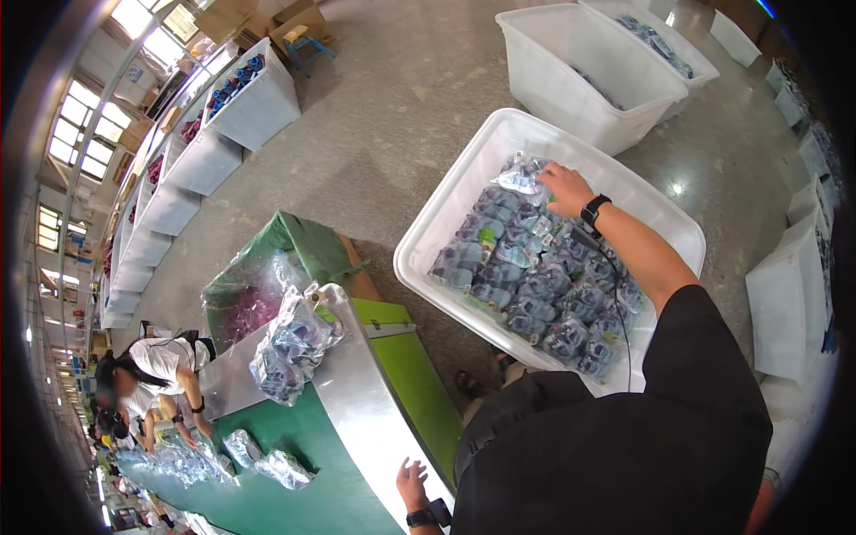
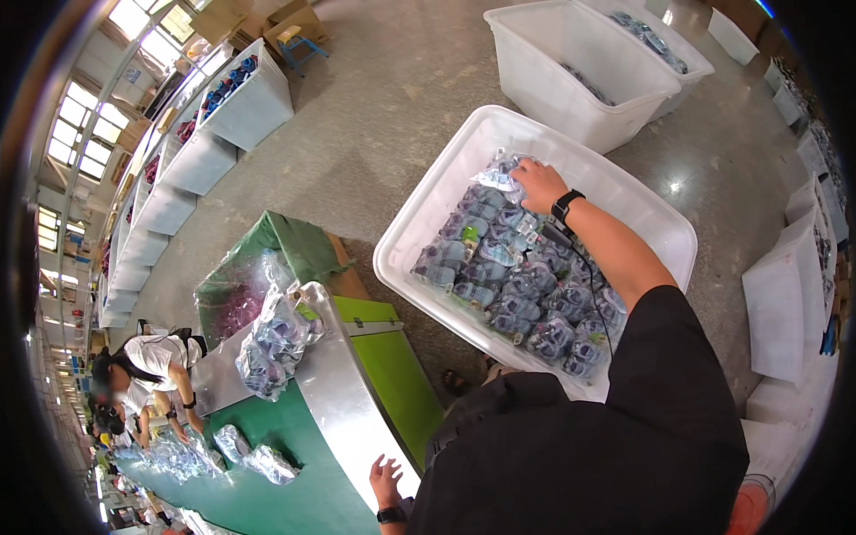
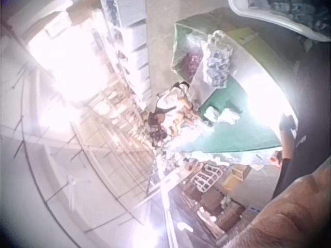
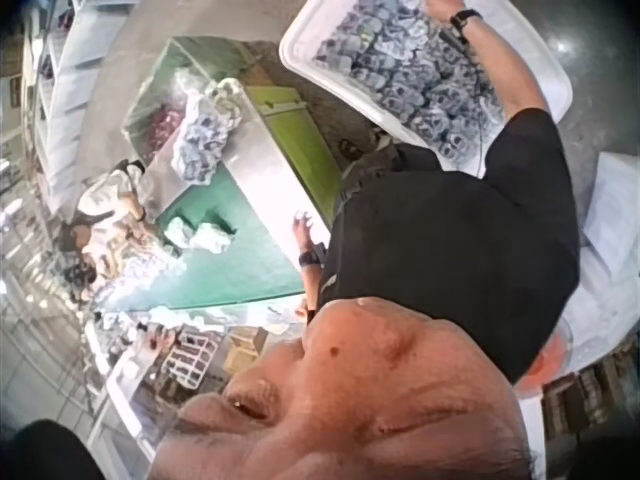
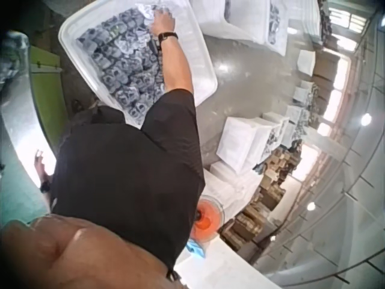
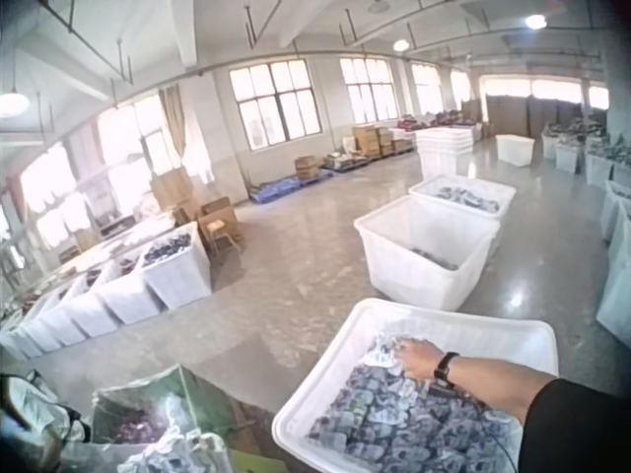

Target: The person repeatedly picks packaged footwear from a green conveyor belt and places them into a white bin. The action is continuous and repetitive throughout the clip, with other workers visible in the background performing similar tasks.

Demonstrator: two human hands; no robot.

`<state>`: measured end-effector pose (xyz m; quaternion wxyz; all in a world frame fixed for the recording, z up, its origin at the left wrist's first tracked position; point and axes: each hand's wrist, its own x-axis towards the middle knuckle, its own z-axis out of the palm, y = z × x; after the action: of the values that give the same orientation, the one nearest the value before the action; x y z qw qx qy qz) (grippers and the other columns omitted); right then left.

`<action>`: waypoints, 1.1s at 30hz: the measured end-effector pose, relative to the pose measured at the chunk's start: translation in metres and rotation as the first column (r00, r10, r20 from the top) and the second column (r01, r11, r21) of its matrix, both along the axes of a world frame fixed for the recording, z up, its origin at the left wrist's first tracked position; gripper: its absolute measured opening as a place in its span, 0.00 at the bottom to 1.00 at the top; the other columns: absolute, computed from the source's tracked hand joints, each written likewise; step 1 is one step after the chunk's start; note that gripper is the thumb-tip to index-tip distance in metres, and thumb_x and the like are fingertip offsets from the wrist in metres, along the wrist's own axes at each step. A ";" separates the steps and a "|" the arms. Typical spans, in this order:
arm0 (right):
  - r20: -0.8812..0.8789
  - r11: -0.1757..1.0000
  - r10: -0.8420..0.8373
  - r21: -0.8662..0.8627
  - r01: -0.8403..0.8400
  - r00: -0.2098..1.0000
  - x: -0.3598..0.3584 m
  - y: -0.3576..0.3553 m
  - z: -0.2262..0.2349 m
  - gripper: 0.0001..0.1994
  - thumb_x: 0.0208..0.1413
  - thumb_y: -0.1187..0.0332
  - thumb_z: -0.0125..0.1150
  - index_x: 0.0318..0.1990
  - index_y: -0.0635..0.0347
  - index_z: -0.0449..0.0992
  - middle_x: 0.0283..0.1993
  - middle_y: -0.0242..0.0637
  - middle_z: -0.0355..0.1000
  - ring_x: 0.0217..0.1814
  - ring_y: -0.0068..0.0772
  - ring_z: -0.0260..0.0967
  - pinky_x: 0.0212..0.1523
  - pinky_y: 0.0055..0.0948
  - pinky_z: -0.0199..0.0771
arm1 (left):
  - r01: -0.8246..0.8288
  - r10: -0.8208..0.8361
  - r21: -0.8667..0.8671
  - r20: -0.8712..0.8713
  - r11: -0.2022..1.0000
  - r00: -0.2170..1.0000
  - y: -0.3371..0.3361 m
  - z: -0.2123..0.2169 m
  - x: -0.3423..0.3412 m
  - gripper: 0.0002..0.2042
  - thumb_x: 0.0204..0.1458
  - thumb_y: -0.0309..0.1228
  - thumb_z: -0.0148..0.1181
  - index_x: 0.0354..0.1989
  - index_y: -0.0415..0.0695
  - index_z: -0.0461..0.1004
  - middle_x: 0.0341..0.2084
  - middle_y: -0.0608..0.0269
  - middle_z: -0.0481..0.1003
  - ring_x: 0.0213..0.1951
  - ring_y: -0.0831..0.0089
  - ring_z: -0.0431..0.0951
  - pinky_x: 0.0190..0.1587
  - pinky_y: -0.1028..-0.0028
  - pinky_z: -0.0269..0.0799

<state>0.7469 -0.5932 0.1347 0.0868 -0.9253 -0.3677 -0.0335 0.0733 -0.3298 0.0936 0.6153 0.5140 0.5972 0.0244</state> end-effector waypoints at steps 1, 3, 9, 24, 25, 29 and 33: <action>-0.148 0.999 -0.030 0.008 0.031 0.989 -0.002 0.003 -0.006 0.24 0.39 0.66 0.68 0.48 0.55 0.72 0.47 0.44 0.67 0.51 0.47 0.67 0.49 0.41 0.69 | -0.007 0.007 0.005 -0.007 1.000 1.000 -0.003 -0.001 -0.003 0.23 0.54 0.29 0.56 0.58 0.35 0.62 0.40 0.52 0.74 0.40 0.64 0.77 0.38 0.69 0.76; -0.267 0.999 0.031 0.030 -0.024 0.963 -0.010 -0.008 -0.046 0.23 0.40 0.63 0.67 0.48 0.56 0.72 0.46 0.45 0.67 0.50 0.48 0.67 0.48 0.42 0.69 | -0.010 0.010 0.005 -0.018 1.000 1.000 -0.006 -0.010 -0.009 0.24 0.53 0.28 0.57 0.58 0.34 0.62 0.38 0.52 0.74 0.38 0.65 0.78 0.35 0.71 0.76; -0.604 0.987 0.098 -0.043 -0.155 0.791 -0.104 -0.019 -0.116 0.19 0.42 0.54 0.63 0.36 0.59 0.72 0.29 0.44 0.69 0.36 0.47 0.69 0.36 0.45 0.67 | -0.055 0.055 -0.029 -0.028 0.998 0.998 -0.015 -0.036 -0.049 0.25 0.54 0.31 0.57 0.58 0.31 0.61 0.40 0.48 0.75 0.38 0.65 0.79 0.35 0.72 0.76; -0.941 0.906 -0.338 -0.329 0.267 -0.011 -0.286 -0.123 -0.213 0.10 0.52 0.71 0.61 0.41 0.64 0.74 0.28 0.38 0.74 0.23 0.29 0.73 0.19 0.30 0.73 | 0.059 -0.018 0.299 -0.139 0.952 0.990 0.082 -0.085 -0.098 0.25 0.49 0.44 0.63 0.50 0.37 0.72 0.34 0.50 0.79 0.37 0.63 0.80 0.42 0.68 0.74; -0.939 0.897 -0.342 -0.340 0.283 -0.042 -0.284 -0.120 -0.215 0.10 0.52 0.72 0.60 0.41 0.64 0.73 0.27 0.38 0.73 0.23 0.30 0.73 0.18 0.30 0.73 | 0.057 -0.002 0.324 -0.167 0.944 0.986 0.092 -0.092 -0.110 0.25 0.49 0.44 0.63 0.50 0.37 0.72 0.35 0.49 0.79 0.38 0.62 0.80 0.43 0.67 0.74; -0.957 0.866 -0.289 -0.266 0.424 -0.011 -0.287 -0.092 -0.195 0.07 0.52 0.71 0.59 0.37 0.62 0.72 0.26 0.37 0.72 0.22 0.30 0.73 0.18 0.30 0.73 | 0.069 0.074 0.451 -0.292 0.890 0.954 0.152 -0.069 -0.130 0.25 0.47 0.44 0.64 0.48 0.37 0.73 0.42 0.45 0.77 0.45 0.56 0.78 0.48 0.64 0.73; -0.942 0.879 -0.315 -0.245 0.409 0.112 -0.298 -0.053 -0.188 0.07 0.55 0.69 0.54 0.38 0.62 0.71 0.27 0.39 0.71 0.23 0.37 0.75 0.20 0.36 0.76 | 0.078 0.164 0.613 -0.329 0.786 0.930 0.216 -0.076 -0.180 0.24 0.46 0.41 0.64 0.47 0.37 0.74 0.42 0.44 0.76 0.46 0.52 0.76 0.50 0.61 0.70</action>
<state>0.4489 -0.6466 -0.0533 0.3196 -0.7959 0.0061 0.5142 -0.1067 -0.1133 0.0178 0.2912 0.6677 0.6715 0.1360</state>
